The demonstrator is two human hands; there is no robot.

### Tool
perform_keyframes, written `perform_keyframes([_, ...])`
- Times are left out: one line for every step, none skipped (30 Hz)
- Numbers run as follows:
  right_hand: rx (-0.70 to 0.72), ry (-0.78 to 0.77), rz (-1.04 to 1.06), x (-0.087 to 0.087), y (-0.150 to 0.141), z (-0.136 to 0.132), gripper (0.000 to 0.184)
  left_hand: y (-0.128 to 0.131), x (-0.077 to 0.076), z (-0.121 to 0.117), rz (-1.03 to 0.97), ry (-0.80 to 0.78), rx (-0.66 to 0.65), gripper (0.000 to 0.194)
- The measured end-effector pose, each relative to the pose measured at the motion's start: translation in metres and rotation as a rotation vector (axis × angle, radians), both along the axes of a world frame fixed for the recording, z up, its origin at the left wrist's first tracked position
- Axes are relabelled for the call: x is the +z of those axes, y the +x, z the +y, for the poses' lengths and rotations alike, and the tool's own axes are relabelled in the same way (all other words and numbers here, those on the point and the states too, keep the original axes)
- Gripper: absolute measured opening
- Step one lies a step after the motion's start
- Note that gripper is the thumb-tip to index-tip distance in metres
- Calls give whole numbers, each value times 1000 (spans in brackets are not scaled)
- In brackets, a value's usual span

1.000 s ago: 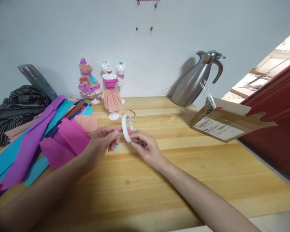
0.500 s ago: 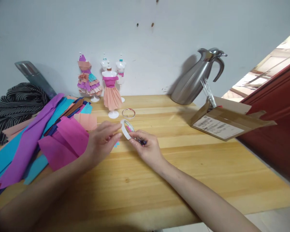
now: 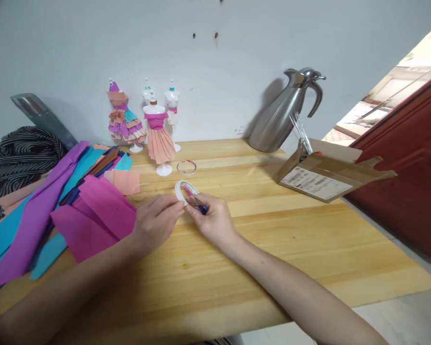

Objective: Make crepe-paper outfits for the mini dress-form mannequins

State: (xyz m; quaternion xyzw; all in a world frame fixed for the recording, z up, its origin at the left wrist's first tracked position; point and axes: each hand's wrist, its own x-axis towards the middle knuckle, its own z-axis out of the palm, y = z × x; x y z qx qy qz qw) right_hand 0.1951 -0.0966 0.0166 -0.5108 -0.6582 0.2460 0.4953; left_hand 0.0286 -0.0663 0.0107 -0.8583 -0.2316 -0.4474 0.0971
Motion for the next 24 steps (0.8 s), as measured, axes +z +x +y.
perform_keyframes([-1, 10, -24, -1, 0, 0, 14, 1, 0, 0, -38, -76, -7, 9])
perform_keyframes([-4, 23, -49, -2, 1, 0, 14, 2, 0, 1, -68, -160, -13, 10])
perform_keyframes([-7, 38, -73, -4, 1, 1, 14, 3, 1, 2, -85, -249, -16, 12])
perform_keyframes([-6, 53, -96, -6, 1, 1, 13, 3, 1, 2, -88, -335, -13, 14])
perform_keyframes([-4, 67, -118, -7, 1, 1, 14, 3, 2, 2, -79, -412, -3, 16])
perform_keyframes([6, 77, -139, -8, 1, 2, 15, 3, 3, 2, -57, -474, 11, 18])
perform_keyframes([21, 81, -158, -8, 1, 2, 15, 3, 5, 2, -31, -515, 22, 19])
perform_keyframes([40, 77, -177, -7, 2, 3, 16, 3, 7, 1, -7, -543, 27, 19])
perform_keyframes([61, 65, -193, -5, 4, 3, 17, 3, 10, 0, 12, -565, 24, 19])
perform_keyframes([87, 47, -206, -2, 5, 3, 17, 2, 13, -1, 22, -590, 15, 18])
perform_keyframes([117, 23, -216, 2, 7, 3, 17, 2, 16, -2, 24, -625, 4, 17])
perform_keyframes([146, -1, -222, 6, 9, 3, 17, 2, 20, -4, 22, -671, -6, 16])
perform_keyframes([174, -22, -224, 11, 11, 3, 17, 1, 24, -4, 19, -729, -14, 15])
perform_keyframes([196, -36, -221, 16, 13, 2, 16, 1, 27, -5, 19, -797, -21, 14])
perform_keyframes([209, -41, -211, 20, 15, 1, 16, 0, 29, -5, 14, -872, -32, 14])
perform_keyframes([217, -41, -197, 24, 15, 0, 16, -1, 30, -5, -1, -949, -51, 14])
perform_keyframes([221, -38, -179, 27, 16, 0, 15, -2, 30, -4, -27, -1022, -77, 15])
perform_keyframes([224, -35, -159, 29, 16, -1, 15, -2, 29, -3, -64, -1087, -106, 15])
perform_keyframes([225, -33, -138, 29, 17, 0, 15, -3, 27, -1, -106, -1146, -134, 16])
perform_keyframes([223, -31, -112, 28, 17, 1, 16, -3, 25, 1, -151, -1200, -157, 15])
perform_keyframes([229, -35, -80, 26, 18, 3, 18, -3, 23, 4, -200, -1257, -172, 15])
perform_keyframes([239, -45, -33, 24, 19, 5, 21, -3, 21, 6, -248, -1331, -182, 14])
perform_keyframes([251, -53, 35, 21, 21, 8, 26, -2, 19, 8, -304, -1422, -189, 15])
perform_keyframes([268, -63, 123, 18, 23, 10, 31, -1, 19, 10, -366, -1524, -198, 16])
